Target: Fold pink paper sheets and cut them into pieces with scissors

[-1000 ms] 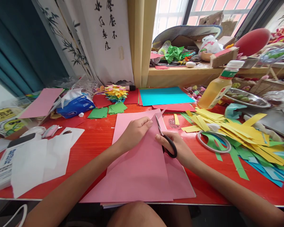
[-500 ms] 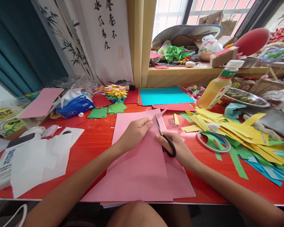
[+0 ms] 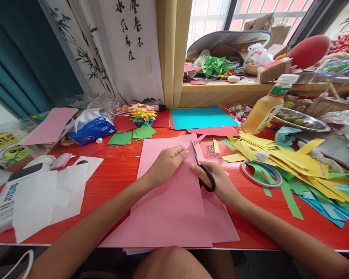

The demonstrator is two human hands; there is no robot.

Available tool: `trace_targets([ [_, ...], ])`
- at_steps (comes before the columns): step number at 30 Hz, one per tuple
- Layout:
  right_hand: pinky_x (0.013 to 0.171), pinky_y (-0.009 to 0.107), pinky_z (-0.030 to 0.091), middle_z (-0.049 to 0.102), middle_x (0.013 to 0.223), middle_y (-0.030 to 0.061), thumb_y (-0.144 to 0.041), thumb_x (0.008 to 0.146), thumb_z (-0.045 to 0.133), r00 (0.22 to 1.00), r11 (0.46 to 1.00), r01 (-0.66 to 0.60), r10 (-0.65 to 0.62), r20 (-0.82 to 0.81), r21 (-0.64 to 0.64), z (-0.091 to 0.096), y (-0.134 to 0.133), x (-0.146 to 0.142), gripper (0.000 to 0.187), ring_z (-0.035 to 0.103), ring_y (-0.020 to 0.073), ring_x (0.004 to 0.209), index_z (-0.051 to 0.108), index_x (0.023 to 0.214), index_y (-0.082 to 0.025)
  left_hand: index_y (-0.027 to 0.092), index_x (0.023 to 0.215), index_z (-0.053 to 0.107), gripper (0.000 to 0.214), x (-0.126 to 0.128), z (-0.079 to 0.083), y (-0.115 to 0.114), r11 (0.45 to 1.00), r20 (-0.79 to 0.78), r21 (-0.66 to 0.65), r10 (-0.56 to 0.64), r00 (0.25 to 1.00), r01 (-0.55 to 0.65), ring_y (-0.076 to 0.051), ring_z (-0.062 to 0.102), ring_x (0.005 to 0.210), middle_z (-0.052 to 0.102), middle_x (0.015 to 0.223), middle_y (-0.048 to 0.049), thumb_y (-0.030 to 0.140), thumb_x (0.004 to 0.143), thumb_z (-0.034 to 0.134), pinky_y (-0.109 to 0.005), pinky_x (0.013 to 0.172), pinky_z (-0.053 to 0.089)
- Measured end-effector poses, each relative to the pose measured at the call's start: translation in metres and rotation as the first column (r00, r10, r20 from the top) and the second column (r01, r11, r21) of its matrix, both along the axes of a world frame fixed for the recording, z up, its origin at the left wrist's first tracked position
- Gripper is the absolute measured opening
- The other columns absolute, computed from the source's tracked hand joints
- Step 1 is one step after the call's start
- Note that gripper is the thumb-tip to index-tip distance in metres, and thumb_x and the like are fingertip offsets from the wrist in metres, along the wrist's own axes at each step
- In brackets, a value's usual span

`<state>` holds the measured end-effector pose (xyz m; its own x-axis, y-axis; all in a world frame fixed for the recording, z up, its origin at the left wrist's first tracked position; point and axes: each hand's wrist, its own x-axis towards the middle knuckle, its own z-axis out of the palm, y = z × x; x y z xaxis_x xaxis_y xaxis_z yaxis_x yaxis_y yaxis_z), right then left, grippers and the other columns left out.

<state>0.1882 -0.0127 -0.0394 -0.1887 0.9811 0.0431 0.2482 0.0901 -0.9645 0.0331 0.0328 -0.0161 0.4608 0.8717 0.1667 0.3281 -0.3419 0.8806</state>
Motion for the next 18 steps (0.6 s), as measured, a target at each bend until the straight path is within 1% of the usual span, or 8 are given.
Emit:
trace_targets([
  [2,0.041,0.021,0.021,0.028,0.049,-0.0063,-0.053,0.077,0.051,1.0,1.0,-0.002,0.002,-0.012,0.0,-0.002,0.001,0.0,0.043,0.028,0.0063,0.044,0.033,0.055,-0.019,0.018,0.061,0.034,0.03,0.0,-0.001,0.0,1.0,0.011,-0.005,0.007,1.0,-0.007,-0.01,0.03,0.058,0.03,0.061,0.0032,0.036,0.085,0.034,-0.024,0.054,0.027],
  [5,0.042,0.021,0.026,0.036,0.046,-0.0059,-0.051,0.077,0.052,1.0,1.0,-0.004,0.004,-0.016,-0.002,-0.002,0.002,0.0,0.043,0.033,0.0065,0.042,0.035,0.054,-0.019,0.017,0.06,0.034,0.03,0.001,-0.003,0.001,1.0,0.028,-0.022,0.013,1.0,-0.012,-0.01,0.032,0.058,0.032,0.06,0.0032,0.036,0.083,0.038,-0.023,0.054,0.027],
  [8,0.046,0.022,0.033,0.045,0.049,-0.0034,-0.05,0.079,0.048,0.998,1.0,-0.008,0.008,-0.058,0.002,-0.001,0.003,0.0,0.04,0.043,0.0081,0.045,0.043,0.057,-0.018,0.017,0.061,0.039,0.029,-0.003,-0.003,0.008,0.995,0.093,-0.096,0.017,0.995,-0.008,-0.009,0.036,0.056,0.038,0.06,0.003,0.038,0.082,0.04,-0.022,0.053,0.029],
  [10,0.05,0.023,0.036,0.052,0.055,-0.0012,-0.05,0.081,0.045,0.993,1.0,0.014,-0.013,-0.115,0.011,0.0,0.005,0.003,0.037,0.048,0.0096,0.049,0.051,0.067,-0.017,0.017,0.065,0.044,0.028,-0.011,-0.003,0.019,0.987,0.143,-0.156,0.072,0.987,-0.05,-0.009,0.04,0.054,0.043,0.06,0.0026,0.04,0.08,0.043,-0.022,0.05,0.03],
  [13,0.051,0.023,0.037,0.055,0.063,-0.0002,-0.049,0.081,0.046,0.985,0.993,0.111,-0.104,-0.135,0.046,0.0,0.013,0.01,0.033,0.051,0.0102,0.054,0.055,0.081,-0.017,0.016,0.068,0.049,0.027,-0.034,-0.004,0.042,0.961,0.153,-0.208,0.215,0.965,-0.181,-0.009,0.042,0.05,0.048,0.06,0.0024,0.042,0.076,0.048,-0.02,0.047,0.03],
  [15,0.05,0.022,0.035,0.056,0.066,0.0001,-0.049,0.08,0.047,0.982,0.982,0.17,-0.162,-0.102,0.079,-0.003,0.021,0.018,0.032,0.052,0.0107,0.057,0.055,0.084,-0.018,0.016,0.064,0.049,0.027,-0.054,-0.007,0.057,0.934,0.074,-0.254,0.278,0.958,-0.252,-0.008,0.041,0.047,0.047,0.057,0.0029,0.042,0.072,0.053,-0.02,0.045,0.029],
  [16,0.05,0.022,0.035,0.056,0.069,0.0004,-0.049,0.08,0.048,0.979,0.977,0.194,-0.187,-0.081,0.092,-0.005,0.025,0.022,0.032,0.053,0.0113,0.06,0.055,0.086,-0.018,0.016,0.064,0.05,0.026,-0.063,-0.008,0.063,0.923,0.026,-0.272,0.288,0.957,-0.271,-0.008,0.041,0.047,0.047,0.057,0.0031,0.041,0.071,0.054,-0.019,0.045,0.029],
  [18,0.05,0.023,0.035,0.057,0.075,0.0008,-0.048,0.077,0.052,0.972,0.964,0.236,-0.235,-0.024,0.12,-0.011,0.035,0.03,0.033,0.053,0.0126,0.064,0.053,0.094,-0.019,0.016,0.061,0.05,0.023,-0.079,-0.011,0.072,0.908,-0.089,-0.321,0.256,0.963,-0.271,-0.008,0.041,0.045,0.046,0.054,0.0033,0.037,0.068,0.057,-0.02,0.044,0.029],
])
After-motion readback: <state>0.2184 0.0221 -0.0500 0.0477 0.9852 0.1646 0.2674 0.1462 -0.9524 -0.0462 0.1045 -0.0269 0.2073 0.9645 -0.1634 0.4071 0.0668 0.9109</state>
